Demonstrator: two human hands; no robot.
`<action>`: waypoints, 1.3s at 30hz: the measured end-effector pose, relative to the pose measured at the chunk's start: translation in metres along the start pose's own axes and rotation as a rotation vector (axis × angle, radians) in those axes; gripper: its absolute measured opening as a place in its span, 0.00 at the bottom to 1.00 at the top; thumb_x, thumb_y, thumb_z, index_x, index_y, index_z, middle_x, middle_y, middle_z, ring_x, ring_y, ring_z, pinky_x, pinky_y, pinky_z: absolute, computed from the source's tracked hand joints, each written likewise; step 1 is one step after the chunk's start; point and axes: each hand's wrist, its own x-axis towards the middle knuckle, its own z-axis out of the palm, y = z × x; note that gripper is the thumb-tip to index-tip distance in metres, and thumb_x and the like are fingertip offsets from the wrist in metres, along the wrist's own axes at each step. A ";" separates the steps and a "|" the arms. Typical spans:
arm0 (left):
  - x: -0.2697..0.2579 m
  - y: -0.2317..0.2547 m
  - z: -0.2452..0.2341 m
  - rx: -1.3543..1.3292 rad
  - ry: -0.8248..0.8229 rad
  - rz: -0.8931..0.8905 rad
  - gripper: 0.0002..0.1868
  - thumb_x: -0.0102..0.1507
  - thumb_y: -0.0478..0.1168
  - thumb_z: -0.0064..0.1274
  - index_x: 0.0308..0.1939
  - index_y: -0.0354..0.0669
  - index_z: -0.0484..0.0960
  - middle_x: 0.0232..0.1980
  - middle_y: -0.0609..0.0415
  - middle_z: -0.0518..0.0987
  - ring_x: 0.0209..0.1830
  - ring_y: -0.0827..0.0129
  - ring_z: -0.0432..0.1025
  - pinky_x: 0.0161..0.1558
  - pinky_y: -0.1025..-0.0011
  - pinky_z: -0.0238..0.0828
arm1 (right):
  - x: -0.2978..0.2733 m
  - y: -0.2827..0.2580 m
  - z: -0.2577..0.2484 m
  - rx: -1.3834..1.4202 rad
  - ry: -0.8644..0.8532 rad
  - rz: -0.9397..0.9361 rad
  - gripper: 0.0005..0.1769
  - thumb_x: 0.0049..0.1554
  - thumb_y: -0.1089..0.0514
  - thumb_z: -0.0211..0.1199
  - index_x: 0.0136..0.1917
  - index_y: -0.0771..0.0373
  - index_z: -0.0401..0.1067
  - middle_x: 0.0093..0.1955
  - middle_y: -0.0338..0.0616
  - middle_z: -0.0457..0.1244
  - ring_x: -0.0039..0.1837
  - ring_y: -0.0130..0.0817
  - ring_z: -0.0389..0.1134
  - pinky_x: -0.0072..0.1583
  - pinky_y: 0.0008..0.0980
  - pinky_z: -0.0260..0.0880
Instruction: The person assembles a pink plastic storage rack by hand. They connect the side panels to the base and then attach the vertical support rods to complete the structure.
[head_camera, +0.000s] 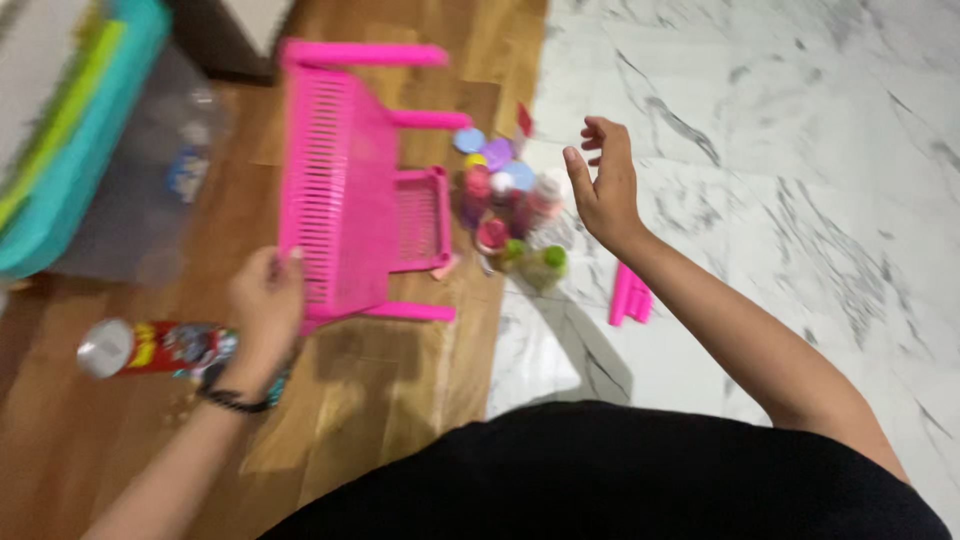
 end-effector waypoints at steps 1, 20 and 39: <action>0.002 0.000 0.001 -0.033 -0.031 -0.066 0.14 0.73 0.45 0.53 0.47 0.34 0.82 0.35 0.51 0.80 0.33 0.69 0.72 0.36 0.67 0.69 | -0.016 0.021 -0.011 -0.048 0.006 0.049 0.24 0.69 0.56 0.62 0.71 0.68 0.59 0.62 0.53 0.60 0.60 0.41 0.66 0.57 0.39 0.69; 0.004 0.078 0.044 -0.561 -0.151 -0.389 0.07 0.76 0.36 0.50 0.53 0.35 0.77 0.45 0.58 0.79 0.38 0.80 0.73 0.41 0.78 0.74 | -0.199 0.200 -0.019 -0.767 -0.852 0.817 0.24 0.56 0.38 0.62 0.45 0.62 0.79 0.47 0.53 0.71 0.50 0.49 0.74 0.50 0.48 0.75; 0.002 0.049 0.023 -0.607 -0.123 -0.282 0.09 0.79 0.37 0.51 0.54 0.31 0.77 0.44 0.56 0.74 0.40 0.77 0.69 0.43 0.77 0.69 | -0.087 0.126 -0.014 -0.532 -0.490 0.799 0.28 0.46 0.35 0.69 0.41 0.64 0.78 0.39 0.54 0.71 0.44 0.50 0.73 0.48 0.47 0.74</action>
